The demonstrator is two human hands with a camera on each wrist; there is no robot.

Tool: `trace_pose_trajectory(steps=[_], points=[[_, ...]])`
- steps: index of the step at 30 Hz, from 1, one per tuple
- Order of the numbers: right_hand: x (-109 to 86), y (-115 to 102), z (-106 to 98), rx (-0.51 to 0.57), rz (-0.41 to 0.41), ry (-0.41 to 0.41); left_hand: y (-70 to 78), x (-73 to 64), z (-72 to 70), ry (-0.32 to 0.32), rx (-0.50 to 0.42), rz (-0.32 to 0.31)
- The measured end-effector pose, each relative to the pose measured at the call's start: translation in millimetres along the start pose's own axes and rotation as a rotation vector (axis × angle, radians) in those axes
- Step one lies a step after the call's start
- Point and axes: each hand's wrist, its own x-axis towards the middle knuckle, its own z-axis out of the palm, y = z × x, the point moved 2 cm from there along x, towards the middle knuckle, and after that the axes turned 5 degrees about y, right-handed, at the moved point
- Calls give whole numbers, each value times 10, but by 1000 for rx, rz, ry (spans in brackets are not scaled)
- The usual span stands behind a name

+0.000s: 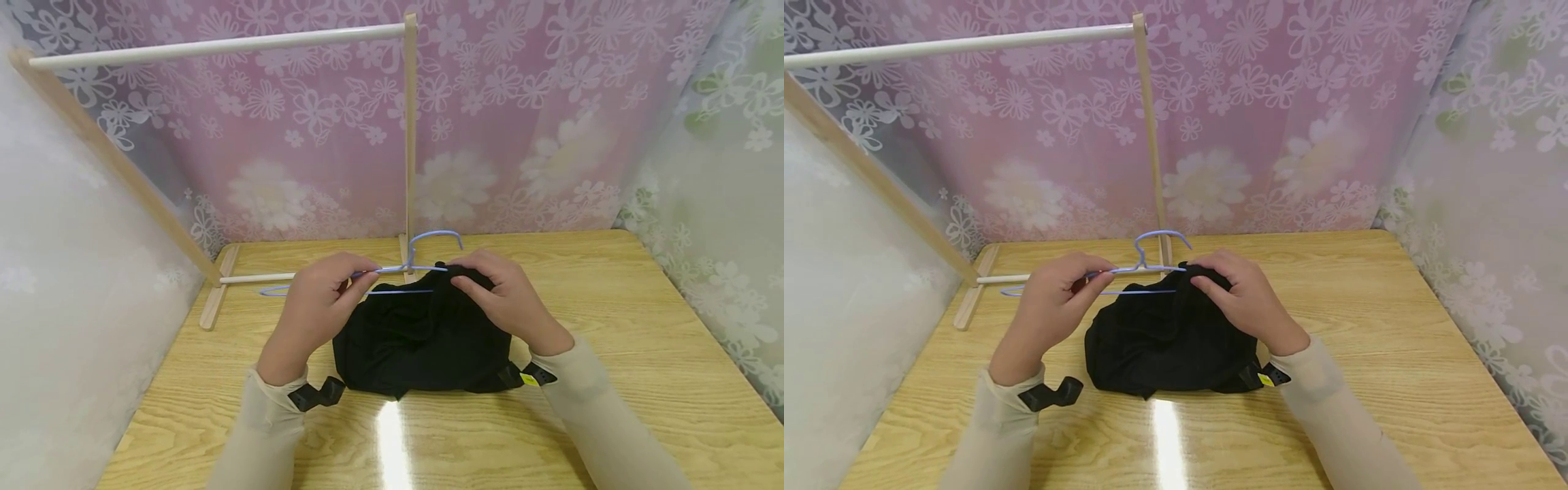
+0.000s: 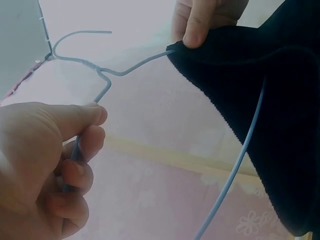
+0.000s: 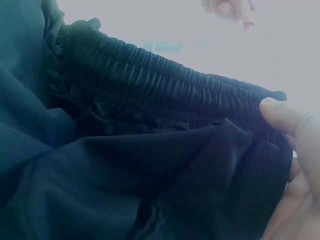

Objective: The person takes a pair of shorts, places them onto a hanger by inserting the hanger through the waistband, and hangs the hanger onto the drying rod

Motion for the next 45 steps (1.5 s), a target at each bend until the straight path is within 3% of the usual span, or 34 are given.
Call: trace_pose_trajectory(steps=[7,14,36,45], points=[[-23,-28,26,-8,57,14,46,4,49,-42,18,6],[-32,-62,27,-10,-16,4,68,-5,78,-63,15,5],[-57,-144,84,24,-68,-17,135,-43,265,-125,0,-1],[-56,-177,76,-50,-133,23,142,-57,304,-141,-2,-5]])
